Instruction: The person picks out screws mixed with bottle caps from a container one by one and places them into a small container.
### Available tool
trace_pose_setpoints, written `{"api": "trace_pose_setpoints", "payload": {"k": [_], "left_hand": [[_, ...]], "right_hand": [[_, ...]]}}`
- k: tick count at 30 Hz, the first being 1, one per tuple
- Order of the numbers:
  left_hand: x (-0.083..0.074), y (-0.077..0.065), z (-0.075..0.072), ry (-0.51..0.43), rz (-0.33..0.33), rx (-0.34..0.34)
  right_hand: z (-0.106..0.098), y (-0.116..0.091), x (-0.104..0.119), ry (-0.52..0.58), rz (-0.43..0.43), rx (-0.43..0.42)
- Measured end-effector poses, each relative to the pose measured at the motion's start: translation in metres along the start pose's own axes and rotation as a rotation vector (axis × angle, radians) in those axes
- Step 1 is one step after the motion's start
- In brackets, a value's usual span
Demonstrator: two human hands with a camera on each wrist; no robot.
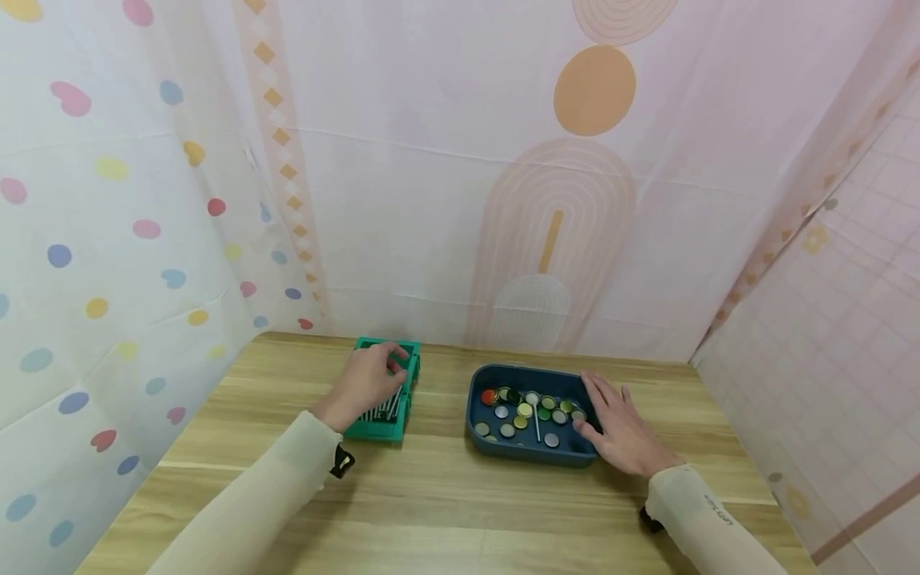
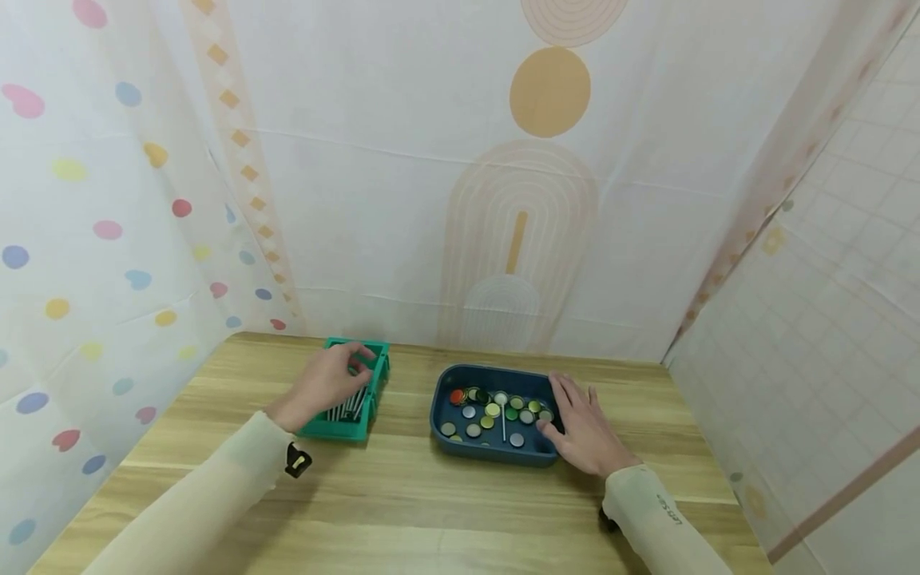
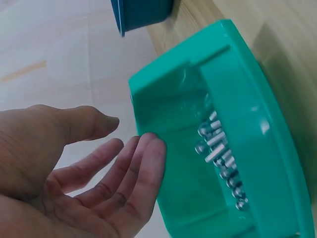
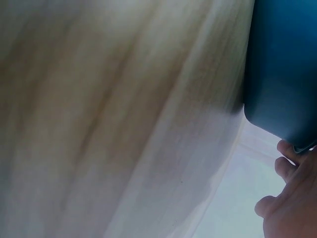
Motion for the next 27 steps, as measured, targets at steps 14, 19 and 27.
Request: {"api": "trace_pose_setpoints", "payload": {"k": [14,19,27], "left_hand": [[-0.037,0.002,0.017,0.112,0.196,-0.063],[-0.050,0.004,0.024,0.263,0.363,-0.103],[-0.073,0.012,0.037,0.404,0.543,-0.031]], "right_hand": [[0.001,0.000,-0.003,0.020,0.000,-0.004],[0.001,0.001,-0.003,0.012,-0.005,-0.002],[0.000,0.000,-0.002,0.011,-0.005,0.006]]}}
Point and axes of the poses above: each hand's wrist, its own y-axis towards the middle knuckle, its own z-axis out of the palm, x = y × z, the point moved 2 cm from there along y, towards the middle knuckle
